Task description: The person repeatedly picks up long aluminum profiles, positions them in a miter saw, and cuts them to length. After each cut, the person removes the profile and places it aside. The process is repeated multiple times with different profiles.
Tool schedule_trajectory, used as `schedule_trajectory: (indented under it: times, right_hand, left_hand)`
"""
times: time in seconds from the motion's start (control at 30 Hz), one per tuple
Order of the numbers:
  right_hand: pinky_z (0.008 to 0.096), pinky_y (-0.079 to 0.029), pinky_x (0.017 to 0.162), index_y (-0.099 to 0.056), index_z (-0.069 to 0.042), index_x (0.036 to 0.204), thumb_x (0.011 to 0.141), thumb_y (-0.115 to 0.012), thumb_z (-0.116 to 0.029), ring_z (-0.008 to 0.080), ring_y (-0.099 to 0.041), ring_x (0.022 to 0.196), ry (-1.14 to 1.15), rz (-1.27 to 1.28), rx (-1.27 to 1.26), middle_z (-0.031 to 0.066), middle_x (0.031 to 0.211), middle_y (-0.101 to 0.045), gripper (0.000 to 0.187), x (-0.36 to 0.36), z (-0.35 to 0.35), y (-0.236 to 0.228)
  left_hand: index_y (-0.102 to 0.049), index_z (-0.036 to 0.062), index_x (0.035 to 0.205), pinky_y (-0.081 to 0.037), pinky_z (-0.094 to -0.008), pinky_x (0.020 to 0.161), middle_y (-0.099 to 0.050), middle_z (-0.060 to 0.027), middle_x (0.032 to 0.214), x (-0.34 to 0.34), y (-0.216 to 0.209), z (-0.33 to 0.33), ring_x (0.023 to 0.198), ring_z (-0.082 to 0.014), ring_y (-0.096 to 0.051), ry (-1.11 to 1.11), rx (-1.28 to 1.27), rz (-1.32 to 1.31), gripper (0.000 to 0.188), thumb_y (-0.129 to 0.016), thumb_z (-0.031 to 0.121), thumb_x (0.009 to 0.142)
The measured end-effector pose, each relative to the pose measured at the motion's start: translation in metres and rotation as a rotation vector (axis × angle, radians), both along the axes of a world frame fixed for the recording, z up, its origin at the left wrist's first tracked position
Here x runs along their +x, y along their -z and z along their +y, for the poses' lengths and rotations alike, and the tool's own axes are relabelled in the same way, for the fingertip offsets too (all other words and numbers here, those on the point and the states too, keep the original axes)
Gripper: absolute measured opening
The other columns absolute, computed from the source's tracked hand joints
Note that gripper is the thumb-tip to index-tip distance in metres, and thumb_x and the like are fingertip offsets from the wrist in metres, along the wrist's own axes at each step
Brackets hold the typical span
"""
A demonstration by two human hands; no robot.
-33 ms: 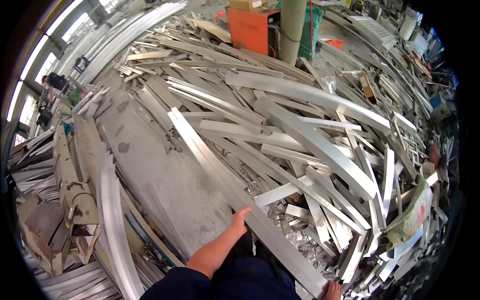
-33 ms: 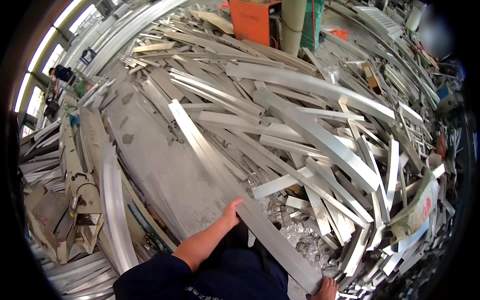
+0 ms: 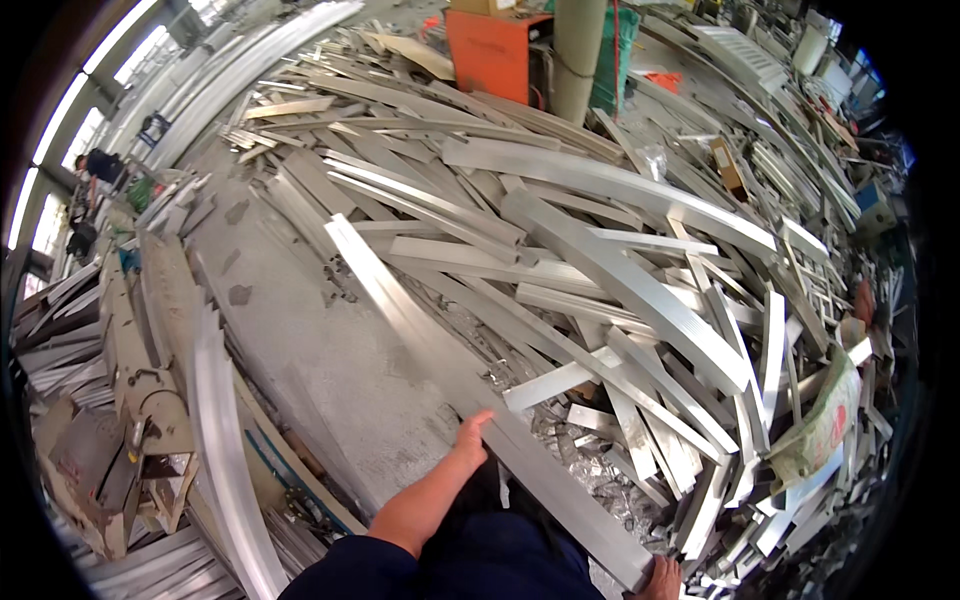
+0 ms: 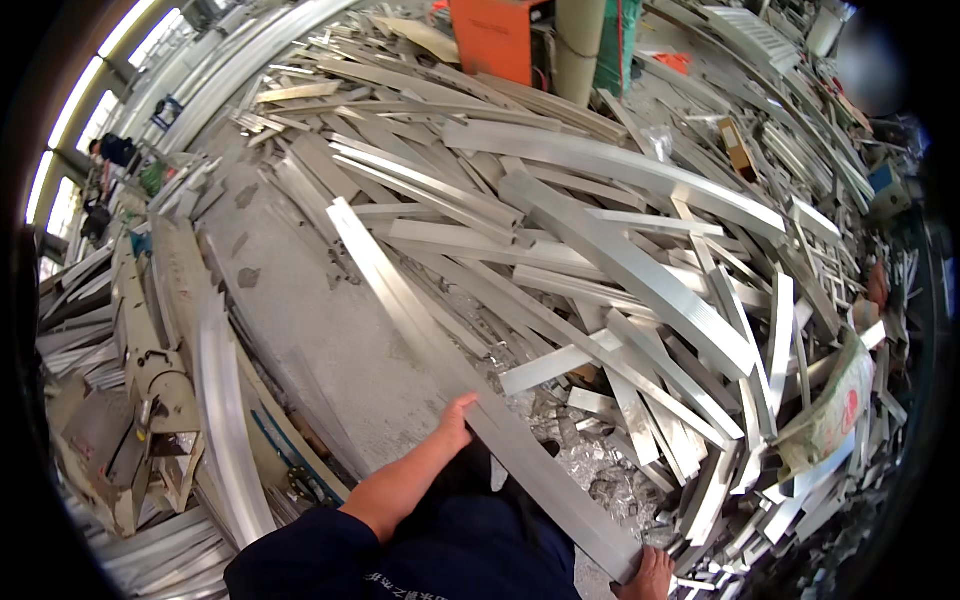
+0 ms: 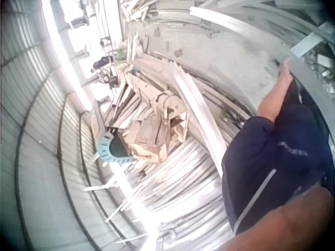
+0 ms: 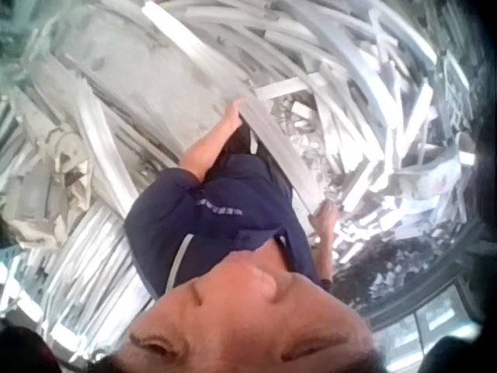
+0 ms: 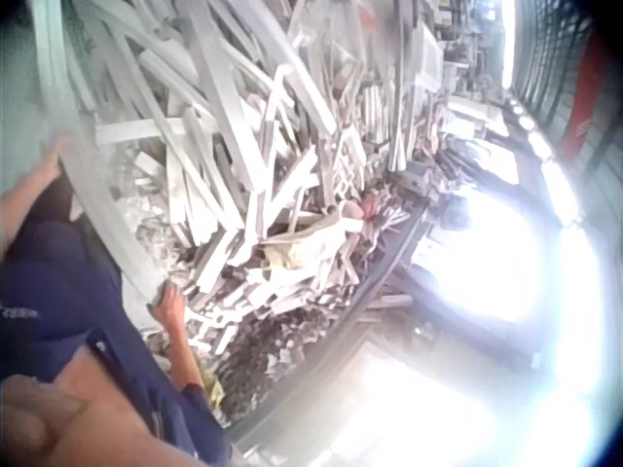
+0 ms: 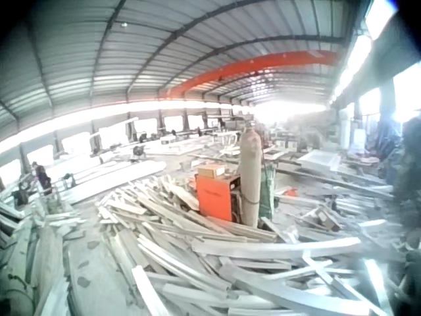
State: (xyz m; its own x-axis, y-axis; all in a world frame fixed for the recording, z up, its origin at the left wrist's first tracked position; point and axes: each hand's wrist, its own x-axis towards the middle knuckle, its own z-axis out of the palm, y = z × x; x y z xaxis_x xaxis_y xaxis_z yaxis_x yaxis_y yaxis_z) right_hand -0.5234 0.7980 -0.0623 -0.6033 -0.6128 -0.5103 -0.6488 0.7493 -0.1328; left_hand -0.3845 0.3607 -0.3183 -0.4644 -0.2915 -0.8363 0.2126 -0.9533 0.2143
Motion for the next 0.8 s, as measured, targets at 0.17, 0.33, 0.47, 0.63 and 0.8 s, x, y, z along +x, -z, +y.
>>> schedule_trajectory:
  times: [0.17, 0.33, 0.47, 0.63, 0.8]
  right_hand:
    - [0.0492, -0.036, 0.094, -0.043, -0.001, 0.120, 0.051, -0.081, -0.033, 0.0359, -0.050, 0.104, 0.008, 0.022, -0.053, 0.0180, 0.109, -0.052, 0.085, -0.003, -0.071, 0.032]
    - [0.0494, -0.034, 0.099, -0.043, -0.001, 0.123, 0.053, -0.081, -0.033, 0.0358, -0.049, 0.109, 0.019, 0.018, -0.028, 0.0171, 0.113, -0.053, 0.085, -0.018, -0.233, 0.057]
    - [0.0494, -0.034, 0.102, -0.043, 0.000, 0.125, 0.056, -0.079, -0.032, 0.0370, -0.049, 0.113, 0.003, 0.075, -0.129, 0.0181, 0.117, -0.052, 0.084, -0.054, -0.382, 0.103]
    - [0.0494, -0.034, 0.103, -0.041, 0.000, 0.134, 0.063, -0.071, -0.023, 0.0365, -0.047, 0.116, -0.135, 0.213, -0.174, 0.0194, 0.124, -0.050, 0.080, -0.129, -0.607, 0.160]
    - [0.0496, -0.034, 0.103, -0.043, -0.003, 0.134, 0.067, -0.072, -0.020, 0.0376, -0.045, 0.118, -0.034, 0.426, -0.310, 0.0198, 0.125, -0.049, 0.075, -0.195, -0.680, 0.208]
  left_hand:
    - [-0.064, 0.0074, 0.098, -0.047, -0.0440, 0.089, -0.064, -0.0093, 0.097, -0.005, 0.023, -0.084, 0.092, -0.0268, -0.059, -0.059, -0.036, -0.061, 0.028, -0.068, 0.026, 0.077]
    - [-0.060, 0.0076, 0.106, -0.046, -0.0419, 0.091, -0.062, -0.0091, 0.105, -0.026, 0.046, -0.239, 0.097, -0.0260, -0.057, -0.134, -0.161, -0.071, 0.036, -0.065, 0.033, 0.082]
    - [-0.061, 0.0097, 0.106, -0.047, -0.0372, 0.089, -0.063, -0.0053, 0.101, -0.077, -0.010, -0.361, 0.094, -0.0234, -0.058, -0.197, -0.297, 0.060, 0.030, -0.064, 0.030, 0.084]
    - [-0.061, 0.0074, 0.099, -0.047, -0.0319, 0.081, -0.064, -0.0036, 0.093, -0.067, -0.004, -0.420, 0.088, -0.0146, -0.059, 0.288, -0.632, 0.030, 0.022, -0.060, 0.027, 0.089]
    - [-0.062, 0.0063, 0.088, -0.045, -0.0266, 0.063, -0.061, -0.0007, 0.077, 0.044, -0.002, -0.356, 0.068, -0.0103, -0.056, 0.680, -0.649, -0.110, 0.027, -0.060, 0.032, 0.092]
